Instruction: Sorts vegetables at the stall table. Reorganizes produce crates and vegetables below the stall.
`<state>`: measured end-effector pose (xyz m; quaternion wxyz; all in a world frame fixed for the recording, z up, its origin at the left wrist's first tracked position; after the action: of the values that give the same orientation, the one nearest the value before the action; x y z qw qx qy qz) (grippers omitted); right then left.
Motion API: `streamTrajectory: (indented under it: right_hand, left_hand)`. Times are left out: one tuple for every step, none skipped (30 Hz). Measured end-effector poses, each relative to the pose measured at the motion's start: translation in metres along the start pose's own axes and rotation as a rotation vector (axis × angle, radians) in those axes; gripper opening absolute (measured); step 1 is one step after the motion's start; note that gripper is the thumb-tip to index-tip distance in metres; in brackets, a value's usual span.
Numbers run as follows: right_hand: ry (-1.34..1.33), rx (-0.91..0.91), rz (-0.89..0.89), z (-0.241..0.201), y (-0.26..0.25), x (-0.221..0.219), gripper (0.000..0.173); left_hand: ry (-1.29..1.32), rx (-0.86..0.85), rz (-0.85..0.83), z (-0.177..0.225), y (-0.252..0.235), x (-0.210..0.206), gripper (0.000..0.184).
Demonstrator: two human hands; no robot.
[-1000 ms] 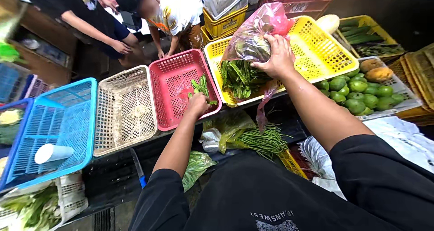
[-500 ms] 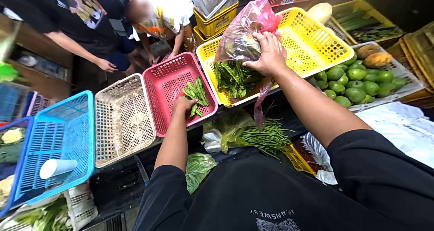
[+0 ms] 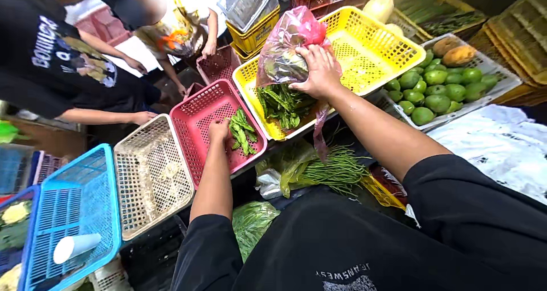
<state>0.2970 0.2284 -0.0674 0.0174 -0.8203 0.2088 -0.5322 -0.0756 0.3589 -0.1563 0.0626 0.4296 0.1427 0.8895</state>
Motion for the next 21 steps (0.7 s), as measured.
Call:
streamTrajectory:
  right_hand:
    - [0.001, 0.003, 0.001, 0.000, 0.000, 0.000, 0.110]
    - [-0.001, 0.004, -0.002, 0.000, 0.001, 0.000, 0.110]
    - [0.001, 0.003, -0.002, 0.000, 0.001, 0.000, 0.110]
    - [0.003, 0.007, 0.002, 0.000, 0.000, 0.001, 0.110]
    - [0.005, 0.010, 0.004, 0.000, 0.000, 0.001, 0.110]
    - [0.007, 0.010, 0.001, -0.001, -0.001, 0.001, 0.110]
    - [0.009, 0.003, -0.005, -0.001, 0.000, 0.001, 0.111]
    - [0.008, -0.008, -0.009, 0.000, -0.001, 0.001, 0.111]
    - [0.007, -0.019, -0.014, 0.000, 0.000, 0.002, 0.110]
    - [0.006, -0.026, -0.021, 0.001, 0.001, 0.003, 0.110]
    - [0.001, -0.031, -0.030, 0.000, 0.001, 0.003, 0.110]
    - [-0.002, -0.033, -0.036, -0.001, 0.002, 0.002, 0.110]
    - [-0.010, -0.031, -0.035, -0.002, 0.002, 0.000, 0.109]
    - [-0.012, -0.026, -0.024, -0.002, 0.001, 0.000, 0.110]
    - [-0.009, -0.022, -0.013, -0.002, 0.001, -0.001, 0.110]
    - [-0.009, -0.021, -0.007, 0.000, 0.001, 0.000, 0.110]
    - [-0.010, -0.019, -0.006, 0.001, 0.001, 0.000, 0.110]
    - [-0.012, -0.017, -0.006, 0.001, 0.001, 0.000, 0.110]
    - [-0.018, -0.015, -0.005, 0.001, 0.002, -0.001, 0.110]
    - [-0.022, -0.014, 0.000, 0.001, 0.003, -0.002, 0.109]
    - [-0.023, -0.018, 0.002, 0.001, 0.003, -0.001, 0.109]
  left_hand:
    - [-0.017, -0.004, -0.003, 0.004, -0.005, -0.006, 0.062]
    - [-0.036, -0.019, -0.017, 0.007, -0.010, -0.014, 0.065]
    - [-0.060, -0.048, -0.037, 0.010, -0.017, -0.023, 0.066]
    - [-0.078, -0.091, -0.073, 0.013, -0.025, -0.034, 0.066]
    - [-0.086, -0.151, -0.105, 0.016, -0.032, -0.045, 0.062]
    - [-0.089, -0.209, -0.142, 0.018, -0.036, -0.054, 0.056]
    - [-0.106, -0.247, -0.170, 0.021, -0.036, -0.058, 0.050]
    - [-0.134, -0.264, -0.189, 0.025, -0.035, -0.058, 0.046]
    - [-0.175, -0.270, -0.202, 0.029, -0.033, -0.056, 0.044]
    - [-0.194, -0.271, -0.224, 0.031, -0.030, -0.053, 0.041]
    - [-0.205, -0.276, -0.229, 0.031, -0.030, -0.050, 0.040]
    - [-0.200, -0.288, -0.218, 0.028, -0.031, -0.048, 0.040]
    - [-0.167, -0.307, -0.216, 0.025, -0.032, -0.048, 0.045]
    - [-0.121, -0.321, -0.239, 0.024, -0.032, -0.049, 0.050]
    - [-0.076, -0.335, -0.290, 0.024, -0.030, -0.053, 0.052]
    - [-0.057, -0.346, -0.336, 0.024, -0.027, -0.056, 0.052]
    - [-0.059, -0.357, -0.344, 0.025, -0.022, -0.053, 0.051]
    - [-0.089, -0.364, -0.303, 0.026, -0.016, -0.042, 0.053]
    - [-0.142, -0.355, -0.226, 0.025, -0.008, -0.026, 0.056]
    - [-0.202, -0.308, -0.157, 0.023, 0.002, -0.008, 0.058]
    - [-0.270, -0.235, -0.118, 0.019, 0.014, 0.007, 0.057]
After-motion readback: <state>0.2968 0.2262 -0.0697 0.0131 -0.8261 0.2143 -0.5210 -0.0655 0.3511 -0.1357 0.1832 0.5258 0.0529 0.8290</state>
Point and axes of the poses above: each hand's wrist, its own y-axis away from the middle knuckle, its own x-axis out of the back of the hand, z = x × y, the point moved 4 cm from there along -y, towards the middle knuckle, and after that the axes turned 1 degree about -x, right-handed, at the moved point
